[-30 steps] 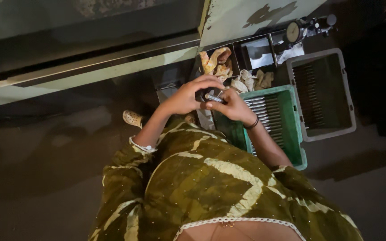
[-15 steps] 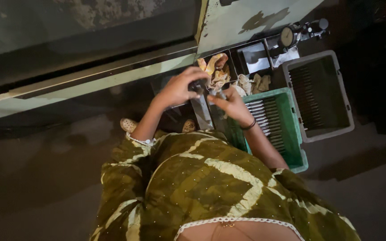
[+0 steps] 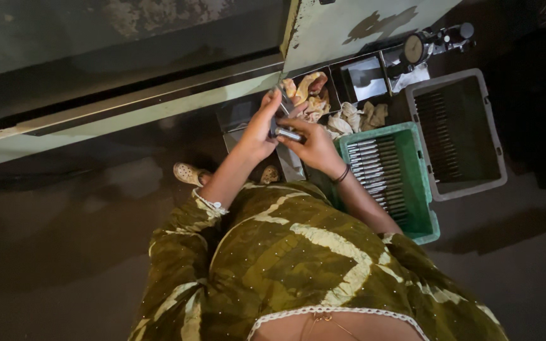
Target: The person assembles small metal components by hand, inserting a cylindrical rod into a square metal piece. They repeatedly pick up parts from a green crate, assemble them, and place them back into the crate.
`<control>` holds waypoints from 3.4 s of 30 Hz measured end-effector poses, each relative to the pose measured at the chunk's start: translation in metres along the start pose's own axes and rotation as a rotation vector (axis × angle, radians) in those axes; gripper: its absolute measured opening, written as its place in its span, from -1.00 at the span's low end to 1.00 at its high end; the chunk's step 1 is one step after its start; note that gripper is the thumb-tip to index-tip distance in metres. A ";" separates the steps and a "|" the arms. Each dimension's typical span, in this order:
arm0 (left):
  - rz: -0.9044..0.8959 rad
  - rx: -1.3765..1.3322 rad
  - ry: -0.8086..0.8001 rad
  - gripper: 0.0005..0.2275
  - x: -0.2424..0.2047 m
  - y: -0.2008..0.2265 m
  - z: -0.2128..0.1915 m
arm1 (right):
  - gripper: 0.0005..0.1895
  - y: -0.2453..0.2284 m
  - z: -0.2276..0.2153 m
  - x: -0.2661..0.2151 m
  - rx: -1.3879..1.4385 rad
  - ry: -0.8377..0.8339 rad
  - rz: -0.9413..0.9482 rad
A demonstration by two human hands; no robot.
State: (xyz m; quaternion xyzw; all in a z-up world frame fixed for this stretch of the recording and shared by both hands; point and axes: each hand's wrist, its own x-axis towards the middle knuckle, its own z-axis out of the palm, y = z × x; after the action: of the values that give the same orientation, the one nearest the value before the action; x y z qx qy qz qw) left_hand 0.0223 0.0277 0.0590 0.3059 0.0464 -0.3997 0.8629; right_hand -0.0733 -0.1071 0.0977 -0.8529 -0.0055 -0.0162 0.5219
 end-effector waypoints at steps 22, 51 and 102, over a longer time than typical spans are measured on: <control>0.040 -0.344 0.136 -0.64 0.043 0.006 -0.031 | -0.50 0.028 0.008 -0.014 0.197 0.045 0.007; -0.003 0.649 -0.378 -0.33 -0.025 0.028 0.011 | -0.67 -0.014 -0.050 -0.024 -0.041 0.256 -0.264; 0.020 0.924 -0.153 -0.40 -0.021 0.027 0.018 | -0.88 0.002 -0.027 0.000 -0.098 0.259 -0.012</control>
State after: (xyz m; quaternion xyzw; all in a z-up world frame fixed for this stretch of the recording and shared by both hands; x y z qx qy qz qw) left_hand 0.0244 0.0444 0.0931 0.6283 -0.2034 -0.3915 0.6408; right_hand -0.0740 -0.1323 0.1081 -0.8681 0.0577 -0.1293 0.4758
